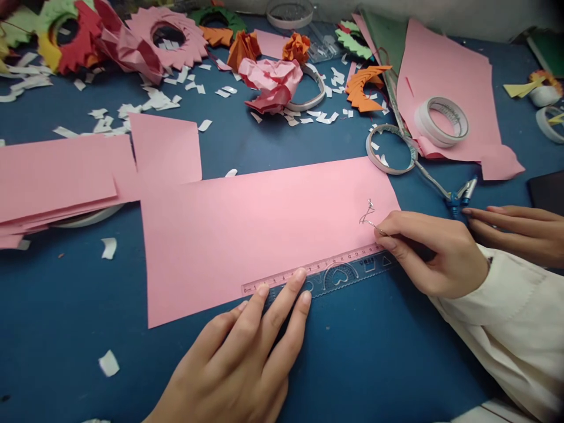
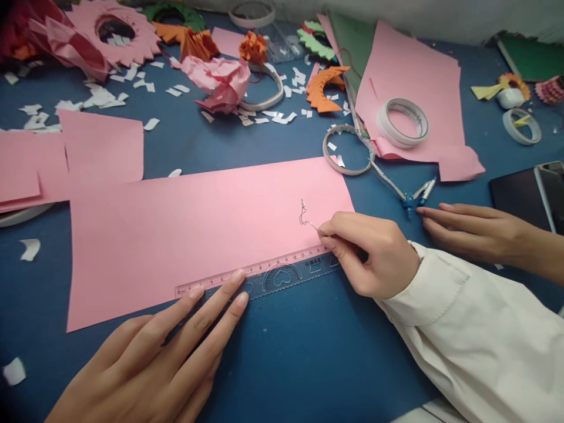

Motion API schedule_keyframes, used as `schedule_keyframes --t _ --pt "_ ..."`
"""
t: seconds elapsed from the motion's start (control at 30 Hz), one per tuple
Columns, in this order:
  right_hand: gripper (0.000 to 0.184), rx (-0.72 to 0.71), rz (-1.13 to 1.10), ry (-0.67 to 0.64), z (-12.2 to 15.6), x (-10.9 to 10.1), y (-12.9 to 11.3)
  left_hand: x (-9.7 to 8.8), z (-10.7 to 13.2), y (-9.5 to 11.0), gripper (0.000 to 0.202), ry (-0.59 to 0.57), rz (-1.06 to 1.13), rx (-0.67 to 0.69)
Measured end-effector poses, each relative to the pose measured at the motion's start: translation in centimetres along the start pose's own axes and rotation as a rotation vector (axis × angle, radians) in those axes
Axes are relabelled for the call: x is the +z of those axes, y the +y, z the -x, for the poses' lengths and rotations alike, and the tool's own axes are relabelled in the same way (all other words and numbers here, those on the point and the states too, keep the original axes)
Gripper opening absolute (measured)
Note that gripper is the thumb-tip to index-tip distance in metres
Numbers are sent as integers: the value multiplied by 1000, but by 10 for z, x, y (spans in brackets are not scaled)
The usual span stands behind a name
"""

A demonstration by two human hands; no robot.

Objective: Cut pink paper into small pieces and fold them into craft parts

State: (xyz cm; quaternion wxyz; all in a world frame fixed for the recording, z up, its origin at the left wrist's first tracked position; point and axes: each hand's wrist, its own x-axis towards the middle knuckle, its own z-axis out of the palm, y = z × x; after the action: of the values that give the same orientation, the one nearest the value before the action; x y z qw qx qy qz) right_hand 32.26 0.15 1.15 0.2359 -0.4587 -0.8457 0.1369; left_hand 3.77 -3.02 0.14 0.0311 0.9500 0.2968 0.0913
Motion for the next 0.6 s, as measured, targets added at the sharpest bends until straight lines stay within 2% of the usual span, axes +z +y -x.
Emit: schedule_keyframes --t 0.4,0.5,0.6 --pt "13 -18 133 21 0 4 -1 -2 1 -1 41 -24 3 3" --pt "14 -8 183 101 0 4 -1 -2 1 -1 42 -29 1 4" --pt "18 106 199 253 1 7 1 -2 1 -1 42 -24 -1 4"
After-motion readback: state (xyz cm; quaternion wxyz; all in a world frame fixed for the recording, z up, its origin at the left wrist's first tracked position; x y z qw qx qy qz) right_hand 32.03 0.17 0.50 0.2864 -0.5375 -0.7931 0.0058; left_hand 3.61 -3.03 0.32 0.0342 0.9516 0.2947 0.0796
